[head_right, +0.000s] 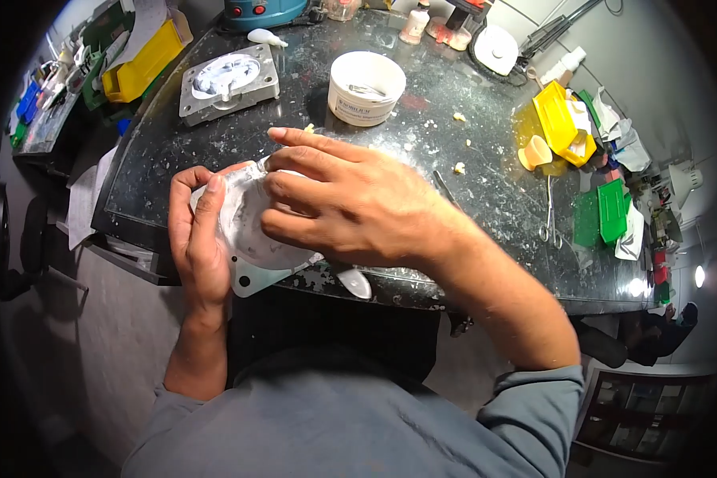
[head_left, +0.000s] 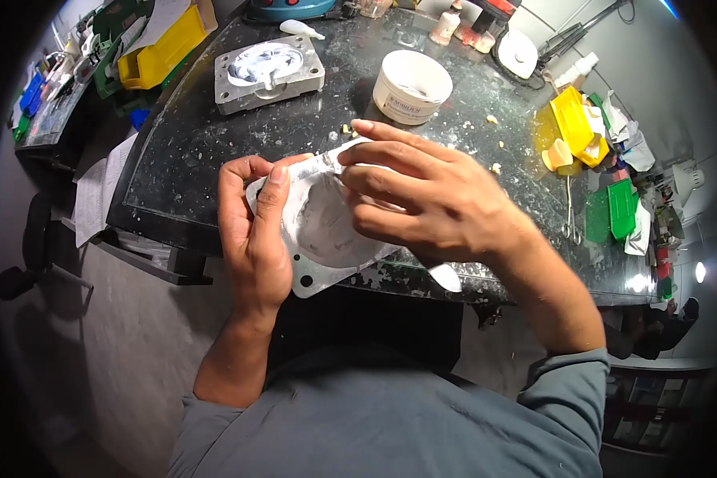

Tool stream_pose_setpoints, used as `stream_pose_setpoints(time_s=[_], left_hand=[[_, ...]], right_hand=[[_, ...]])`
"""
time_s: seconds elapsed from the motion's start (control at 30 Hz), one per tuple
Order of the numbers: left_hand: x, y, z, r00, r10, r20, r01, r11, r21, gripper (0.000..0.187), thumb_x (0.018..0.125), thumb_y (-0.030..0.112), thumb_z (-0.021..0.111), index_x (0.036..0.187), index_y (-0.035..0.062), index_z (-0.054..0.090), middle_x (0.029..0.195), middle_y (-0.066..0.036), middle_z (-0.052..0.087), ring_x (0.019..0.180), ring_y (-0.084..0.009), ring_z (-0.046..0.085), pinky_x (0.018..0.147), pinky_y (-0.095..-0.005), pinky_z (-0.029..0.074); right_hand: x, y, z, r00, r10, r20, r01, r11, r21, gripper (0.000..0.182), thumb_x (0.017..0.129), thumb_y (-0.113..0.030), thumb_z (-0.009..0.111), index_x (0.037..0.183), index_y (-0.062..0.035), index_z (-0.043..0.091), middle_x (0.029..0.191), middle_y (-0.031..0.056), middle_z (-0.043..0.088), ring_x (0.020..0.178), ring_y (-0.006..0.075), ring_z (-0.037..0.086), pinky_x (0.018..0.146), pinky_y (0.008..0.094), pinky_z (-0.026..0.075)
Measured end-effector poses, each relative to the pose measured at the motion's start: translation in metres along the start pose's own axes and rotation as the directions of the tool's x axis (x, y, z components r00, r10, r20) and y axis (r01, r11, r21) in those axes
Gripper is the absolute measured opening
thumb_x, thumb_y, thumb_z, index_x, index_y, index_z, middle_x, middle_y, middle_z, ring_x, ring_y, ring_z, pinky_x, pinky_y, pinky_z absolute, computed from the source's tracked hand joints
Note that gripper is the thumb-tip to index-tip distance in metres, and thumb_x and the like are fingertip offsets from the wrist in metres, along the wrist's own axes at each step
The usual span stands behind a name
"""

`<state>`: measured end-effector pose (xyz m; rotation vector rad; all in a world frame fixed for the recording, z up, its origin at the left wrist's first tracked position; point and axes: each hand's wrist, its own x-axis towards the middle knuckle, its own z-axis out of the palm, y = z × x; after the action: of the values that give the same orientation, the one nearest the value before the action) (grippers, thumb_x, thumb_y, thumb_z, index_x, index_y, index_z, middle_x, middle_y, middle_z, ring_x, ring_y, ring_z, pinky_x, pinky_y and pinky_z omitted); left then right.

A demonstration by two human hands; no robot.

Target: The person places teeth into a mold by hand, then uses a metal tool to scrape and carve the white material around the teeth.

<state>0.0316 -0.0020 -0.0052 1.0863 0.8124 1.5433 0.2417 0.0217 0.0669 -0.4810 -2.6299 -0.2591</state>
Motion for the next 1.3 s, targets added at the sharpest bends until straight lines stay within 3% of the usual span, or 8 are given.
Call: stream_pose_setpoints(time_s=[0.07, 0.17, 0.33, 0.43, 0.63, 0.83, 1.07, 1.3], left_hand=[[-0.001, 0.001, 0.001, 1.000, -0.006, -0.012, 0.006, 1.000, 0.005, 0.013, 0.109, 0.016, 0.051, 0.115, 0.0041, 0.050, 0.122, -0.024, 0.069, 0.110, -0.0190, 0.063, 0.102, -0.0322, 0.047], [0.000, -0.004, -0.002, 1.000, 0.021, -0.018, -0.021, 1.000, 0.023, 0.014, 0.109, 0.016, 0.050, 0.115, 0.0036, 0.049, 0.123, -0.025, 0.069, 0.110, -0.0192, 0.063, 0.102, -0.0321, 0.047], [0.000, -0.002, 0.000, 0.999, 0.046, -0.003, -0.046, 0.999, 0.028, 0.014, 0.109, 0.015, 0.050, 0.115, 0.0024, 0.049, 0.123, -0.027, 0.068, 0.110, -0.0194, 0.063, 0.103, -0.0322, 0.047], [-0.001, 0.001, 0.001, 0.999, 0.033, -0.002, -0.033, 0.999, -0.020, 0.012, 0.110, 0.013, 0.051, 0.116, 0.0033, 0.047, 0.121, -0.022, 0.069, 0.105, -0.0134, 0.061, 0.097, -0.0290, 0.048], [-0.001, -0.002, -0.001, 0.999, 0.038, -0.010, -0.038, 0.999, 0.009, 0.014, 0.109, 0.014, 0.050, 0.115, 0.0021, 0.048, 0.123, -0.027, 0.068, 0.109, -0.0196, 0.063, 0.103, -0.0322, 0.047], [-0.001, 0.000, 0.002, 1.000, 0.025, -0.008, -0.025, 1.000, -0.004, 0.014, 0.110, 0.014, 0.051, 0.116, 0.0020, 0.046, 0.121, -0.023, 0.069, 0.106, -0.0145, 0.061, 0.098, -0.0304, 0.049], [-0.002, -0.002, 0.000, 0.999, 0.045, -0.012, -0.045, 0.999, 0.016, 0.015, 0.109, 0.014, 0.050, 0.117, 0.0020, 0.047, 0.123, -0.027, 0.069, 0.111, -0.0208, 0.063, 0.103, -0.0328, 0.047], [-0.003, -0.001, -0.001, 0.997, 0.080, 0.008, -0.080, 0.996, 0.033, 0.016, 0.109, 0.015, 0.050, 0.118, 0.0023, 0.047, 0.123, -0.027, 0.068, 0.111, -0.0208, 0.063, 0.104, -0.0332, 0.047]], right_hand=[[0.002, -0.013, 0.011, 0.984, 0.159, -0.077, -0.153, 0.986, 0.073, 0.027, 0.076, -0.010, 0.073, 0.102, -0.0087, 0.063, 0.110, 0.0091, 0.062, 0.111, 0.0277, 0.065, 0.120, 0.0515, 0.042], [0.004, -0.047, 0.023, 0.794, 0.572, -0.207, -0.493, 0.803, 0.334, 0.016, 0.087, 0.002, 0.076, 0.098, -0.0056, 0.066, 0.106, 0.0083, 0.070, 0.112, 0.0310, 0.070, 0.112, 0.0526, 0.047], [0.007, -0.057, 0.037, 0.701, 0.632, -0.330, -0.489, 0.764, 0.422, 0.016, 0.088, -0.004, 0.073, 0.100, -0.0051, 0.064, 0.104, 0.0118, 0.066, 0.112, 0.0320, 0.066, 0.112, 0.0561, 0.045], [0.008, -0.056, 0.030, 0.749, 0.586, -0.309, -0.521, 0.809, 0.273, 0.015, 0.087, -0.005, 0.074, 0.099, -0.0066, 0.064, 0.104, 0.0100, 0.067, 0.114, 0.0291, 0.066, 0.115, 0.0592, 0.040], [0.014, -0.060, 0.023, 0.715, 0.630, -0.302, -0.595, 0.776, 0.209, 0.014, 0.084, -0.003, 0.078, 0.094, -0.0092, 0.070, 0.099, 0.0043, 0.073, 0.112, 0.0228, 0.071, 0.127, 0.0559, 0.016], [0.012, -0.057, 0.021, 0.763, 0.580, -0.285, -0.557, 0.814, 0.163, 0.014, 0.086, -0.006, 0.076, 0.096, -0.0084, 0.068, 0.100, 0.0042, 0.070, 0.113, 0.0224, 0.069, 0.128, 0.0586, 0.014], [0.010, -0.057, 0.024, 0.785, 0.574, -0.232, -0.555, 0.818, 0.147, 0.017, 0.086, -0.010, 0.074, 0.099, -0.0079, 0.064, 0.106, 0.0069, 0.067, 0.112, 0.0244, 0.067, 0.127, 0.0611, 0.013], [0.016, -0.069, 0.028, 0.715, 0.637, -0.287, -0.572, 0.770, 0.282, 0.021, 0.084, 0.005, 0.075, 0.098, -0.0060, 0.066, 0.101, 0.0067, 0.071, 0.111, 0.0234, 0.072, 0.127, 0.0583, 0.017]])
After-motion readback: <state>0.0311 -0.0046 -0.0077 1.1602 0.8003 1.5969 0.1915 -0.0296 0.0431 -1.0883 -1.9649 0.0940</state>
